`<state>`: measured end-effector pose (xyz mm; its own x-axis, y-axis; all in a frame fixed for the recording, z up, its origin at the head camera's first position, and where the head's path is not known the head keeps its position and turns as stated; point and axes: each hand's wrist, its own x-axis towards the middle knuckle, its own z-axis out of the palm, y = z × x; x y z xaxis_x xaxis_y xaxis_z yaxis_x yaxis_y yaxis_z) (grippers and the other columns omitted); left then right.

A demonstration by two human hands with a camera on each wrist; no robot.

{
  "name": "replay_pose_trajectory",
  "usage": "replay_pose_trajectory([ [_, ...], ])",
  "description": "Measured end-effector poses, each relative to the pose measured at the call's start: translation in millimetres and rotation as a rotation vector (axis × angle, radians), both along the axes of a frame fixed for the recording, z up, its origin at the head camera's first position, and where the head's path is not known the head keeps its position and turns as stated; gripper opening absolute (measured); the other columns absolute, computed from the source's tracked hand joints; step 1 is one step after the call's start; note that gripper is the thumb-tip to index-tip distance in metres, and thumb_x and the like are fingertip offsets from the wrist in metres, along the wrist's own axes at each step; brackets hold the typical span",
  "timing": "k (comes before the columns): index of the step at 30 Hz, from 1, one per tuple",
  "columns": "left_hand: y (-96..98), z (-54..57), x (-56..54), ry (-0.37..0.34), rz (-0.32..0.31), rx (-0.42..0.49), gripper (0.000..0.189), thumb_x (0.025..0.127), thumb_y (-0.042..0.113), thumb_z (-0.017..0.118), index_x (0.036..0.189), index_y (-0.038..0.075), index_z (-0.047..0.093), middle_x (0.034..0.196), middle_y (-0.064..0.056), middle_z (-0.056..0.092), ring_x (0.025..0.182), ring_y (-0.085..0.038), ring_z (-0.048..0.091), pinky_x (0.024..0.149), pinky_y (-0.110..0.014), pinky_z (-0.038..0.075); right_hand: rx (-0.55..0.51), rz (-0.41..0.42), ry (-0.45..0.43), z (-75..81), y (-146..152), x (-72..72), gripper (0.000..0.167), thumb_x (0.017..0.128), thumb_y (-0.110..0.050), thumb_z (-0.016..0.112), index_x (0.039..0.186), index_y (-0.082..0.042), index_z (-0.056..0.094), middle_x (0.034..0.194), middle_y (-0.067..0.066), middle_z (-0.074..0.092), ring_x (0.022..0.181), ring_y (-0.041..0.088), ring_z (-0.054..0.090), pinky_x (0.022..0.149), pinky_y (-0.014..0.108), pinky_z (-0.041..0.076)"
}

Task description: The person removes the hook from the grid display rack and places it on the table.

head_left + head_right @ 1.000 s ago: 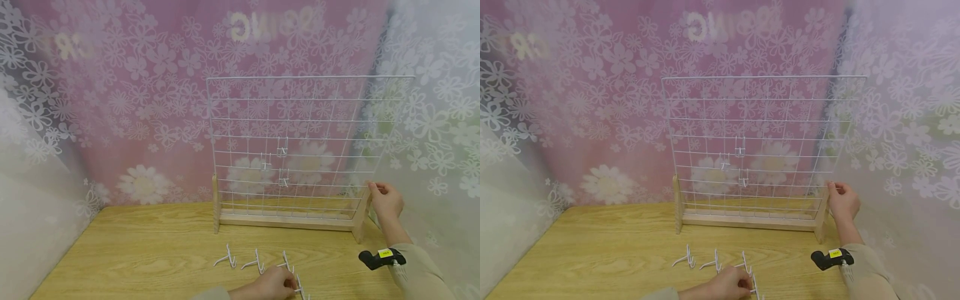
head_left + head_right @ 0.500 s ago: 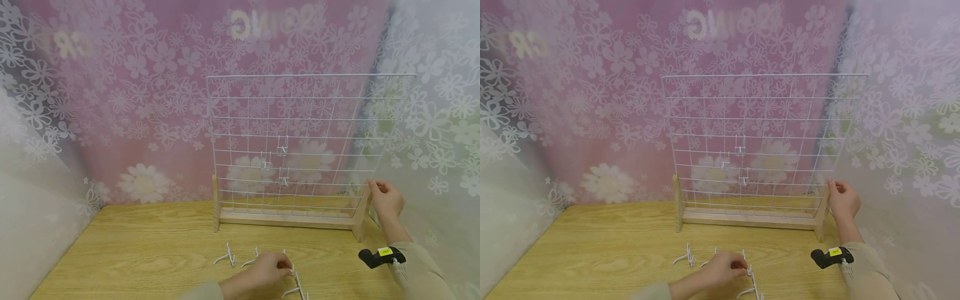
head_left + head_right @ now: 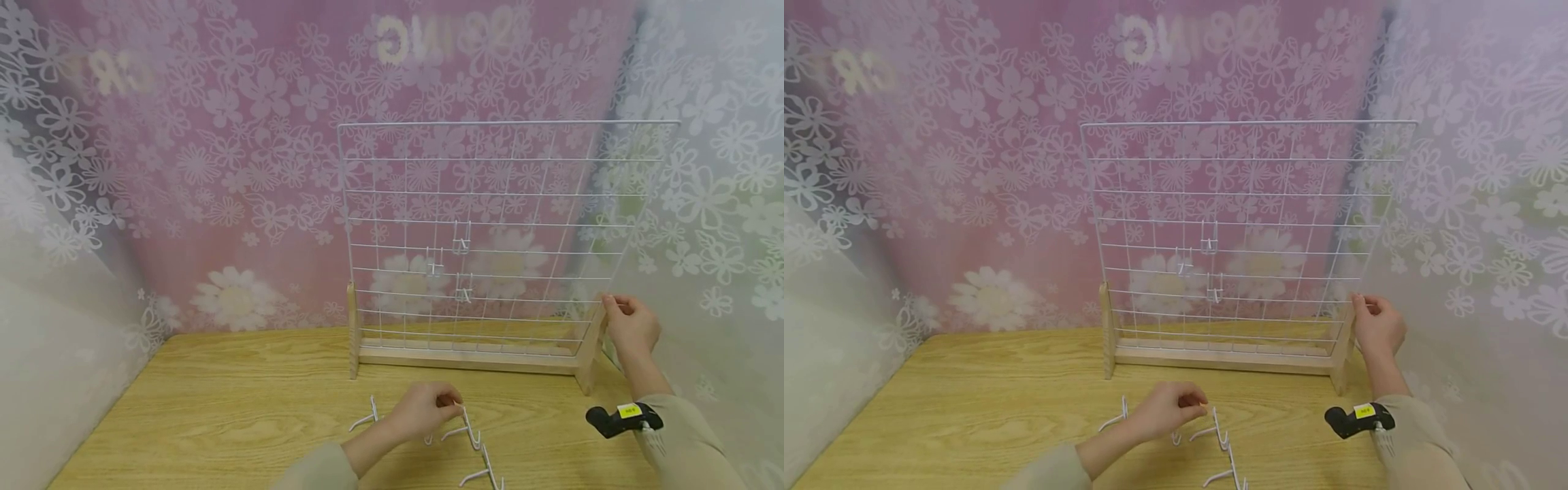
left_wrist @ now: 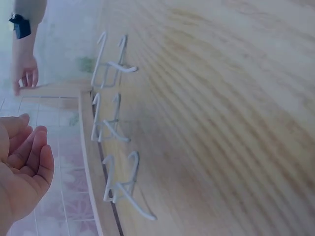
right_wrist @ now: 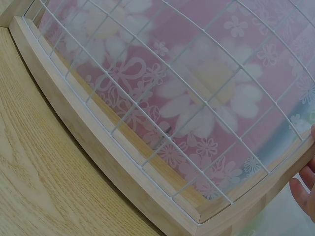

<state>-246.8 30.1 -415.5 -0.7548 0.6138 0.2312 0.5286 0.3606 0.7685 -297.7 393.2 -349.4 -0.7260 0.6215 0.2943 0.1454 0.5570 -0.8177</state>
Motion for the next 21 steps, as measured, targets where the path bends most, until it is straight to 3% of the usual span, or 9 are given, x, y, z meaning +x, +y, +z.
replay_pose_trajectory([
  [10, -3.9, 12.4, -13.9, 0.002, 0.083, 0.046, 0.015, 0.088, 0.017, 0.065, 0.096, 0.005, 0.068, 0.076, 0.008, 0.059, 0.067, -0.001, 0.052, 0.059, -0.017, 0.045, 0.009, -0.004, -0.001, 0.0, 0, 0.4, 0.05, 0.096, -0.039, 0.044, 0.122, 0.002, 0.056, 0.111, 0.022, 0.057, 0.09, 0.026, 0.048, 0.057, 0.022, 0.037],
  [15, -5.1, 16.9, -21.6, -0.039, 0.126, 0.068, 0.015, 0.089, 0.019, 0.063, 0.098, 0.008, 0.068, 0.079, 0.007, 0.061, 0.069, -0.004, 0.053, 0.058, -0.019, 0.046, 0.008, -0.004, 0.002, 0.9, 0, 0.4, 0.05, 0.096, -0.039, 0.044, 0.122, 0.002, 0.056, 0.108, 0.022, 0.057, 0.089, 0.025, 0.048, 0.057, 0.023, 0.037],
  [21, -5.0, 20.2, -31.8, -0.031, 0.146, 0.132, 0.014, 0.09, 0.015, 0.062, 0.098, 0.005, 0.067, 0.08, -0.004, 0.065, 0.069, -0.013, 0.06, 0.058, -0.02, 0.047, -0.001, -0.007, 0.005, -0.3, 1, -0.4, 0.049, 0.095, -0.04, 0.045, 0.12, 0.001, 0.057, 0.105, 0.018, 0.057, 0.085, 0.021, 0.047, 0.055, 0.02, 0.037],
])
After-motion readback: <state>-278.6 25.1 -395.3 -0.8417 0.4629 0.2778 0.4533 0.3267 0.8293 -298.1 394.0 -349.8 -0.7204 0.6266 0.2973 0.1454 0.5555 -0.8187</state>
